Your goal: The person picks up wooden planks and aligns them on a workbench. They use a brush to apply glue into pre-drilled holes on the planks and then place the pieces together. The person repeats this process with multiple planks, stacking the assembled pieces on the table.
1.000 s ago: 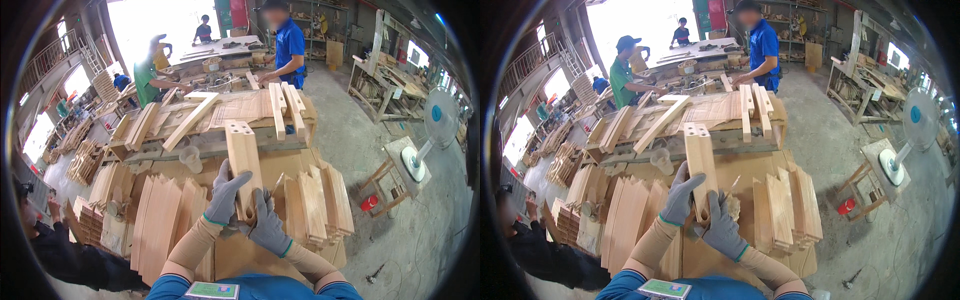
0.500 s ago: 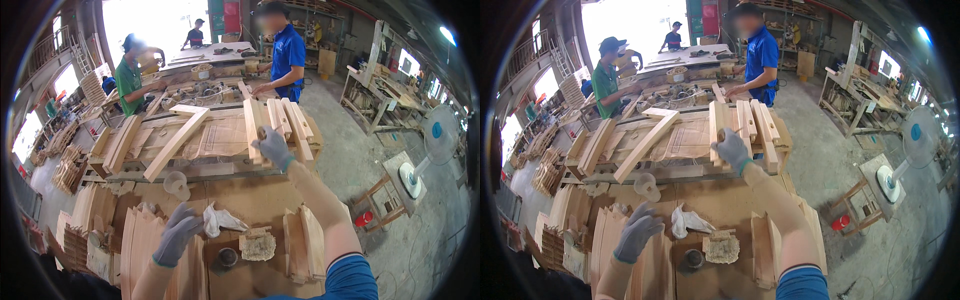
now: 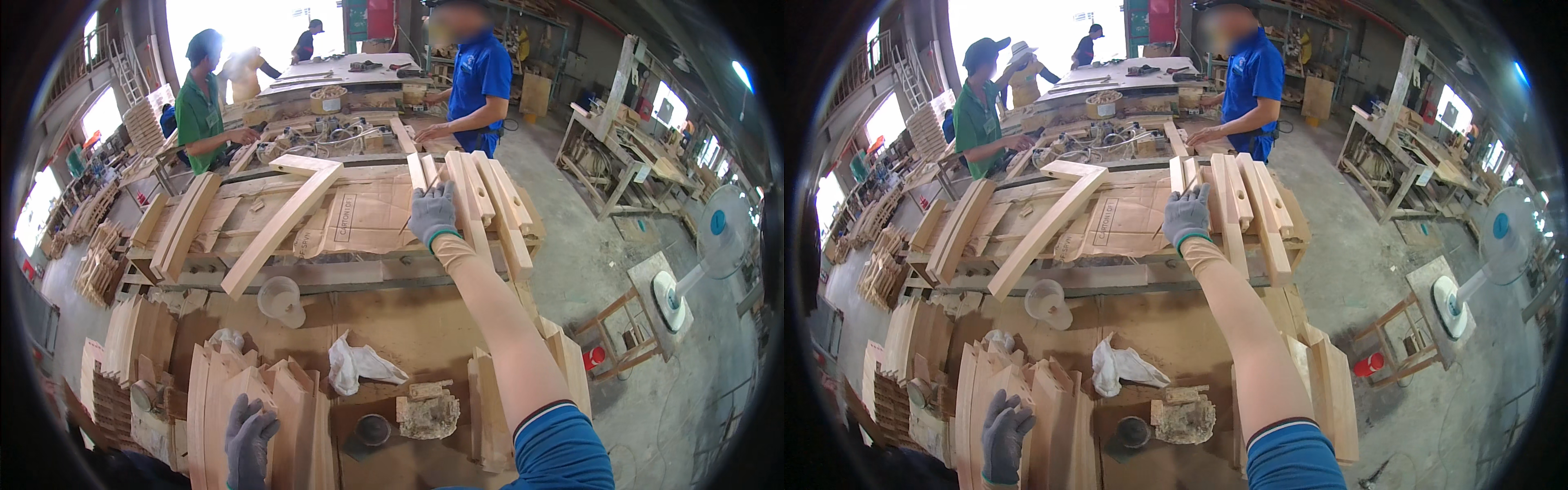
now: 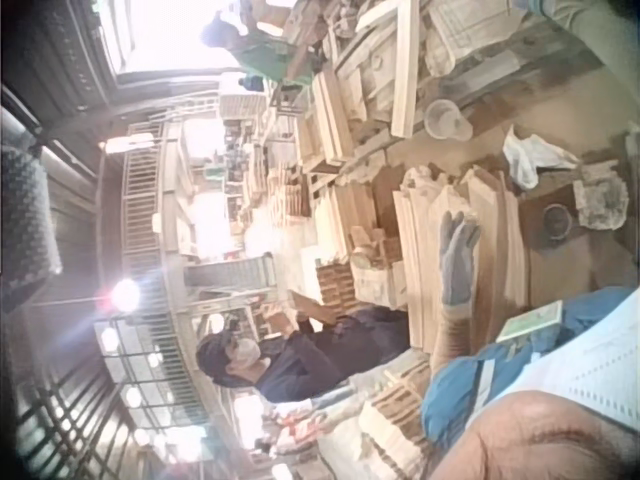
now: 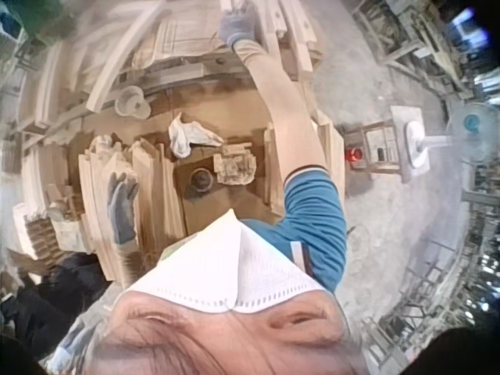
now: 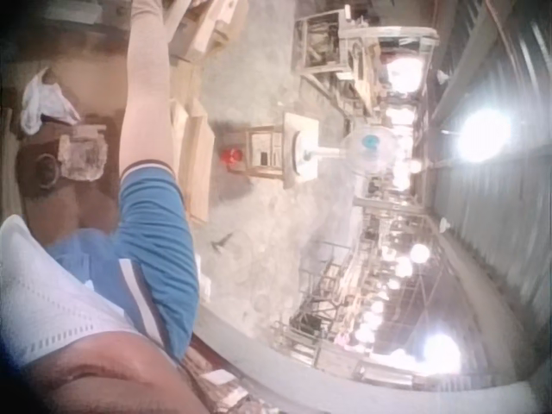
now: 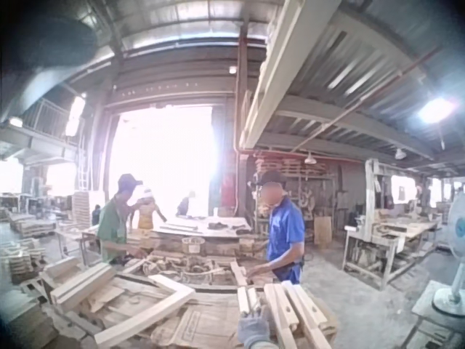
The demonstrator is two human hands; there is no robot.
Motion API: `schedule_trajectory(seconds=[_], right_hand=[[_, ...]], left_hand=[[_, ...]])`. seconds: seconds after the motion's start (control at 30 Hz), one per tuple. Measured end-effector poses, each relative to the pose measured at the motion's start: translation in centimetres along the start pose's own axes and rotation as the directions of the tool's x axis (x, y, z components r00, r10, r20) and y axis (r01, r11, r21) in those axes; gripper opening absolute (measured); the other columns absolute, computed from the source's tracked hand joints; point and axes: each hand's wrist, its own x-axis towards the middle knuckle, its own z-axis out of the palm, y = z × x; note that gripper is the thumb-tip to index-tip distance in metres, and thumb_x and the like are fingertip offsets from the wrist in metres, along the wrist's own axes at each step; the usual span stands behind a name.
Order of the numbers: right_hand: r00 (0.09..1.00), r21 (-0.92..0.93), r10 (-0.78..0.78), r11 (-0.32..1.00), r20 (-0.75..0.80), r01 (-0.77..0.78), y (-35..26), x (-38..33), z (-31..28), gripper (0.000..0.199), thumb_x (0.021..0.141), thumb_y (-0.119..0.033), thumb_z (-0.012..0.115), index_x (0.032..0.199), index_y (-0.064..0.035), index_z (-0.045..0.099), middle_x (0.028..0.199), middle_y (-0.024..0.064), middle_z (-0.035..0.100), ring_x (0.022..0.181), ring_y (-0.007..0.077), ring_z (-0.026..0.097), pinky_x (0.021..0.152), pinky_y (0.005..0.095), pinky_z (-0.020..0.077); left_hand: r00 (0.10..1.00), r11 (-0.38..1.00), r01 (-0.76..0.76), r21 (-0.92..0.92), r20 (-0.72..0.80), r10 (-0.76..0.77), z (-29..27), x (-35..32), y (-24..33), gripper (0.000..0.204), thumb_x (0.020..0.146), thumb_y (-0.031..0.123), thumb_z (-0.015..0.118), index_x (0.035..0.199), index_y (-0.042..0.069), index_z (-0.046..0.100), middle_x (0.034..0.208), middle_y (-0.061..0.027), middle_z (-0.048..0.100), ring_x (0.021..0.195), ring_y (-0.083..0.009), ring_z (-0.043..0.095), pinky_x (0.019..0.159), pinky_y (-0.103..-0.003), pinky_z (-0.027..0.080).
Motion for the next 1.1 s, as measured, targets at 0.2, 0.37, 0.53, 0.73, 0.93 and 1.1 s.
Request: schedule_trajectory(seconds=[0.2, 0.37, 0.53, 0.73, 0.93, 1.1], right_hand=[[0.975, 0.132, 0.210, 0.971, -0.065, -0.200, 0.4, 0.7, -1.2, 0.030, 0.079, -0.026, 0.061, 0.104, -0.0086, 0.061, 0.100, 0.0173, 0.067, 0.104, 0.0325, 0.059, 0.096, 0.0524, 0.0309], [0.960, 0.274, 0.249, 0.939, -0.131, -0.206, 0.3, 0.7, -0.9, 0.027, 0.075, -0.028, 0.065, 0.096, -0.0112, 0.061, 0.092, 0.0130, 0.069, 0.094, 0.0277, 0.061, 0.087, 0.0474, 0.0334], [0.964, 0.232, 0.252, 0.946, -0.088, -0.226, -2.8, 0.4, -0.4, 0.021, 0.079, -0.025, 0.061, 0.094, -0.0112, 0.064, 0.091, 0.0153, 0.068, 0.092, 0.0311, 0.060, 0.095, 0.0507, 0.0302], [0.964, 0.180, 0.245, 0.949, 0.103, -0.260, -2.1, 0.0, -1.5, 0.023, 0.087, -0.022, 0.050, 0.101, -0.0116, 0.066, 0.115, 0.0201, 0.064, 0.124, 0.0379, 0.048, 0.099, 0.0611, 0.0277], [0.967, 0.304, 0.254, 0.919, 0.034, -0.252, 2.6, -1.5, -1.5, 0.023, 0.083, -0.015, 0.055, 0.103, -0.0067, 0.060, 0.105, 0.0168, 0.066, 0.112, 0.0330, 0.056, 0.087, 0.0474, 0.0479], [0.984, 0.271, 0.178, 0.946, 0.013, -0.175, 5.7, -3.0, -1.5, 0.032, 0.083, -0.026, 0.063, 0.107, -0.0056, 0.057, 0.104, 0.0186, 0.062, 0.102, 0.0344, 0.059, 0.083, 0.0421, 0.0507]], left_hand=[[0.999, 0.999, -0.035, 0.041, 0.027, 0.034, -0.6, -0.2, -0.4, 0.052, 0.091, 0.007, 0.051, 0.140, 0.001, 0.035, 0.121, -0.0146, 0.050, 0.100, -0.0272, 0.061, 0.083, -0.039, 0.054], [0.997, 1.000, -0.012, -0.022, 0.070, 0.014, -0.5, -0.9, 0.4, 0.048, 0.095, 0.008, 0.048, 0.141, 0.002, 0.035, 0.128, -0.0146, 0.050, 0.108, -0.0278, 0.057, 0.093, -0.042, 0.048], [0.996, 1.000, -0.012, 0.012, 0.093, 0.011, 0.2, -1.2, 0.9, 0.047, 0.098, 0.009, 0.047, 0.142, 0.000, 0.033, 0.133, -0.0160, 0.047, 0.117, -0.0301, 0.053, 0.100, -0.043, 0.043], [0.999, 0.999, -0.036, 0.026, 0.040, 0.035, -0.3, -2.1, 1.1, 0.050, 0.095, 0.010, 0.048, 0.142, -0.001, 0.033, 0.130, -0.0162, 0.047, 0.109, -0.0283, 0.056, 0.094, -0.042, 0.047], [0.998, 0.999, -0.047, 0.005, -0.041, 0.047, -1.6, -2.1, 0.2, 0.051, 0.092, 0.011, 0.051, 0.139, 0.002, 0.036, 0.120, -0.0124, 0.052, 0.096, -0.0257, 0.062, 0.083, -0.040, 0.053], [0.995, 0.995, -0.090, 0.044, -0.034, 0.092, -1.0, -2.5, -0.1, 0.051, 0.092, 0.010, 0.050, 0.140, 0.001, 0.035, 0.122, -0.0129, 0.051, 0.096, -0.0250, 0.062, 0.084, -0.038, 0.053]])
